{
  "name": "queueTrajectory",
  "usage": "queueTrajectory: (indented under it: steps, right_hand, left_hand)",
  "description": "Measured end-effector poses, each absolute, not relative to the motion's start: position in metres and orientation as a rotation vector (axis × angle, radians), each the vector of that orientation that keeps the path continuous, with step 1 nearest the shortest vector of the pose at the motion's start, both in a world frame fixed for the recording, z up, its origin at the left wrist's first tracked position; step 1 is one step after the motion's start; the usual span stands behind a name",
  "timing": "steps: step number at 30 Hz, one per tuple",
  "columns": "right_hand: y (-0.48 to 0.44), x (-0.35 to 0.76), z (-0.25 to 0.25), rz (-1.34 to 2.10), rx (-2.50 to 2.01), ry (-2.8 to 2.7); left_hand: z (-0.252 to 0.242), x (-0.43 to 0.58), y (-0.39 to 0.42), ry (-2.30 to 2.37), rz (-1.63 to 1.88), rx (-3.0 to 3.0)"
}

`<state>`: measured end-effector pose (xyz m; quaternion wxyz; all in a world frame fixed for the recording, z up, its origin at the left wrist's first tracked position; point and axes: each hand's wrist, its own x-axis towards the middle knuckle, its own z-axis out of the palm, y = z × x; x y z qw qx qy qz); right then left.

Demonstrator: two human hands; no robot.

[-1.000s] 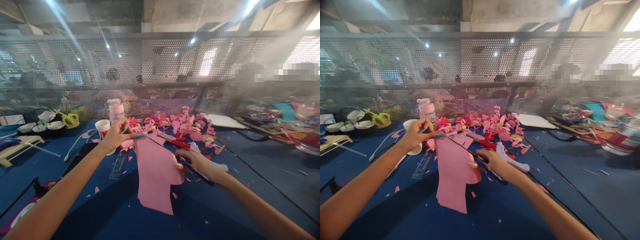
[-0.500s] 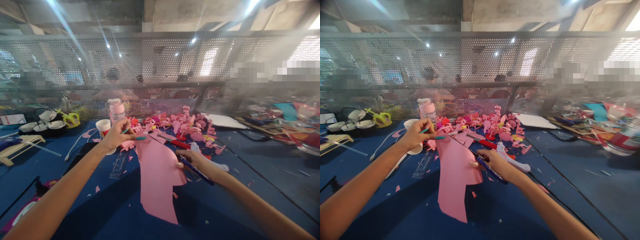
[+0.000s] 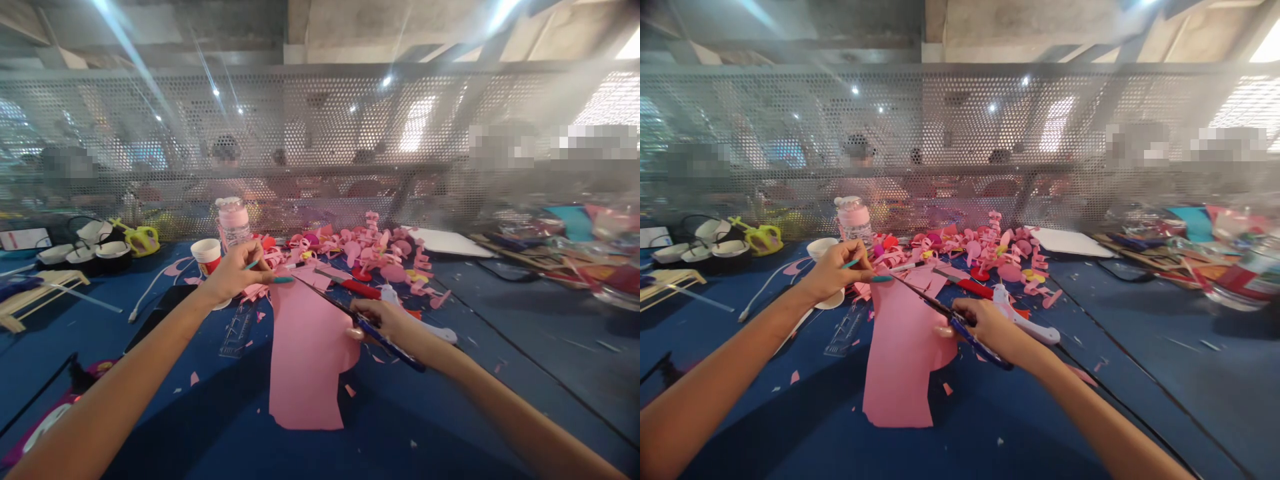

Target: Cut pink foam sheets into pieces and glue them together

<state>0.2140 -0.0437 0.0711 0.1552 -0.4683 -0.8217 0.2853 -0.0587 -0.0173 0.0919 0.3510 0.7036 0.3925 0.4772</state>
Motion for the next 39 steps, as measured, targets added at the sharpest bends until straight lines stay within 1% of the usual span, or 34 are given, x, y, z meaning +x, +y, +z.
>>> queueTrajectory:
  steps: [17, 39]
  right_hand:
    - [-0.04, 0.211, 0.061, 0.78, -1.258, -2.323]
    - [-0.035, 0.211, 0.05, 0.895, -1.252, -2.25]
  left_hand:
    - [0.088, -0.059, -0.014, 1.01, 1.169, 1.819]
    - [0.083, -0.055, -0.012, 0.971, 1.101, 1.76]
